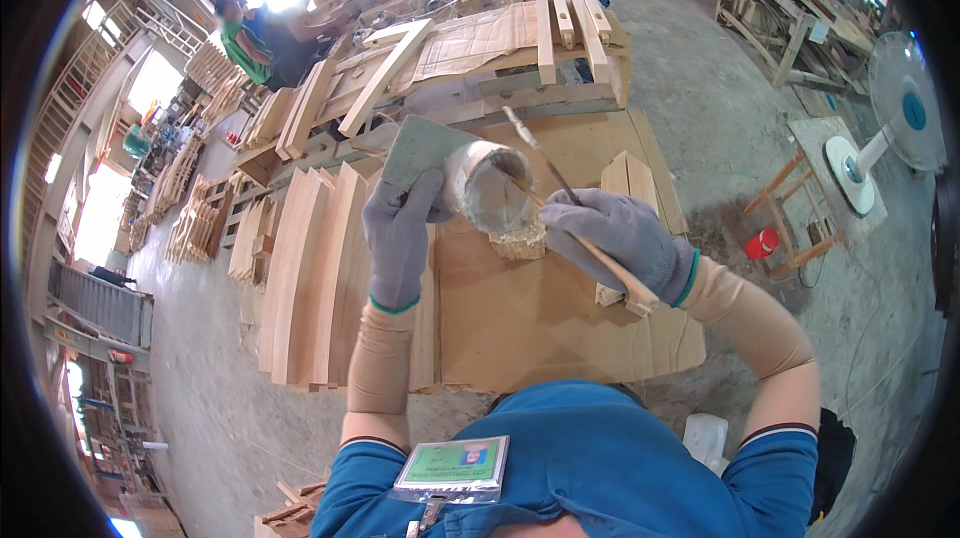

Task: The person picks up wooden pieces from a stack, applies glue to the holes using a brush, and places the pieces on a workbench. The person repeats this process for several pieces while other workers are visible in the background.

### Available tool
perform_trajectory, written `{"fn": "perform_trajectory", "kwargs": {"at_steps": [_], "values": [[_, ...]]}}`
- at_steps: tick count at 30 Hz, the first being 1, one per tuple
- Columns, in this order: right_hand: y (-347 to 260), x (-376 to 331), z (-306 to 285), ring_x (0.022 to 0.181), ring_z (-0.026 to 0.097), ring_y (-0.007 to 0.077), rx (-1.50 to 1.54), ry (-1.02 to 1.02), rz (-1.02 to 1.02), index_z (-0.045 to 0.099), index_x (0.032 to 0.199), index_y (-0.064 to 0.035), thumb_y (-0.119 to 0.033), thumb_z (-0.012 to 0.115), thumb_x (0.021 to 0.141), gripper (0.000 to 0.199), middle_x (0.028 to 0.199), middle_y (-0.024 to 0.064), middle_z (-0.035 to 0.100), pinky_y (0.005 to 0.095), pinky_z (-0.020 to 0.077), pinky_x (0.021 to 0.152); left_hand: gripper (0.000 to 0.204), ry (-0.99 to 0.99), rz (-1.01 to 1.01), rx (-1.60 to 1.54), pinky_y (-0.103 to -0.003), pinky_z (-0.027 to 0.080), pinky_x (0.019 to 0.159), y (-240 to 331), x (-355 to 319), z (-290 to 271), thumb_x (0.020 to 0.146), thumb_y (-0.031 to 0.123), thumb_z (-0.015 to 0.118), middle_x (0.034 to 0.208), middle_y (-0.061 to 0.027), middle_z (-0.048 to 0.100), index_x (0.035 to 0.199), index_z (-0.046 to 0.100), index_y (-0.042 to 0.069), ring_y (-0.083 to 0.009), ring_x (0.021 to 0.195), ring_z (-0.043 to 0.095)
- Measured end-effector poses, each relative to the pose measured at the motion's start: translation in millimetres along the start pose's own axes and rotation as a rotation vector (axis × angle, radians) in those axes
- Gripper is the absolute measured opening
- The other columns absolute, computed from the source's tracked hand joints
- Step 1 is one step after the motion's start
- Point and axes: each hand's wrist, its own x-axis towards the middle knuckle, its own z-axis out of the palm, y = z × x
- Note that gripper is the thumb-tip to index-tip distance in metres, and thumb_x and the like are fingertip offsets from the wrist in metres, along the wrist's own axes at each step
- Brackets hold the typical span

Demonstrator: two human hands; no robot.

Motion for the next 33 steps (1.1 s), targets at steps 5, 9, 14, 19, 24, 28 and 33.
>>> {"fn": "perform_trajectory", "kwargs": {"at_steps": [5,9,14,19,24,28,33], "values": [[-15,-21,29,0.088,0.068,0.0237,0.270,0.253,0.242,0.056,0.112,0.0007,-0.005,0.061,0.091,0.023,0.102,0.0111,0.064,0.0317,0.0557,0.073,0.017,0.222,0.229,0.104,-0.025,0.052,0.064,-19,-17,20,0.091,0.007,0.061,0.086,-0.0019,0.064,0.105,0.066,-0.002,-0.0067,0.074,0.057],[-22,-10,33,0.087,0.066,0.0137,1.016,0.686,0.658,0.059,0.110,0.0021,-0.007,0.058,0.095,0.018,0.103,0.0050,0.062,0.0271,0.0574,0.075,0.016,0.206,0.321,0.098,-0.024,0.050,0.062,-16,-26,26,0.092,0.008,0.061,0.084,-0.0010,0.063,0.104,0.066,-0.002,-0.0059,0.071,0.055],[-9,11,7,0.085,0.065,0.0107,0.754,0.498,0.427,0.059,0.113,0.0017,-0.005,0.059,0.093,0.021,0.104,0.0056,0.064,0.0245,0.0560,0.071,0.019,0.073,0.179,0.039,-0.022,0.051,0.062,10,-17,14,0.092,0.007,0.059,0.088,-0.0051,0.067,0.107,0.065,-0.002,-0.0074,0.071,0.060],[-17,41,-13,0.070,0.064,0.0136,0.085,0.184,-0.188,0.061,0.104,-0.0006,-0.007,0.059,0.085,0.020,0.090,0.0087,0.064,0.0254,0.0521,0.058,0.024,-0.316,-0.159,0.112,-0.023,0.053,0.060,43,11,0,0.089,0.009,0.061,0.092,-0.0075,0.068,0.109,0.064,-0.003,-0.0100,0.072,0.064],[-73,47,-8,0.057,0.056,0.0143,-0.370,-0.288,-0.434,0.061,0.094,-0.0026,-0.014,0.061,0.077,0.021,0.075,0.0090,0.056,0.0255,0.0438,0.041,0.027,-0.622,0.097,0.450,-0.022,0.053,0.059,37,35,-31,0.086,0.012,0.065,0.091,-0.0064,0.069,0.109,0.066,-0.003,-0.0092,0.072,0.064],[-80,40,-10,0.054,0.057,0.0149,-0.324,-0.427,-0.566,0.062,0.096,-0.0012,-0.016,0.062,0.078,0.023,0.075,0.0088,0.057,0.0266,0.0408,0.035,0.030,-0.646,-0.251,0.205,-0.022,0.051,0.060,53,41,-18,0.084,0.012,0.067,0.090,-0.0048,0.069,0.110,0.066,-0.003,-0.0081,0.070,0.063],[-72,54,-51,0.059,0.060,0.0152,-0.060,-0.351,-0.340,0.061,0.088,-0.0098,-0.016,0.062,0.079,0.011,0.072,0.0037,0.054,0.0275,0.0484,0.042,0.029,-0.630,-0.203,0.103,-0.020,0.049,0.059,73,40,-21,0.084,0.011,0.068,0.089,-0.0035,0.069,0.109,0.066,-0.004,-0.0071,0.069,0.061]]}}
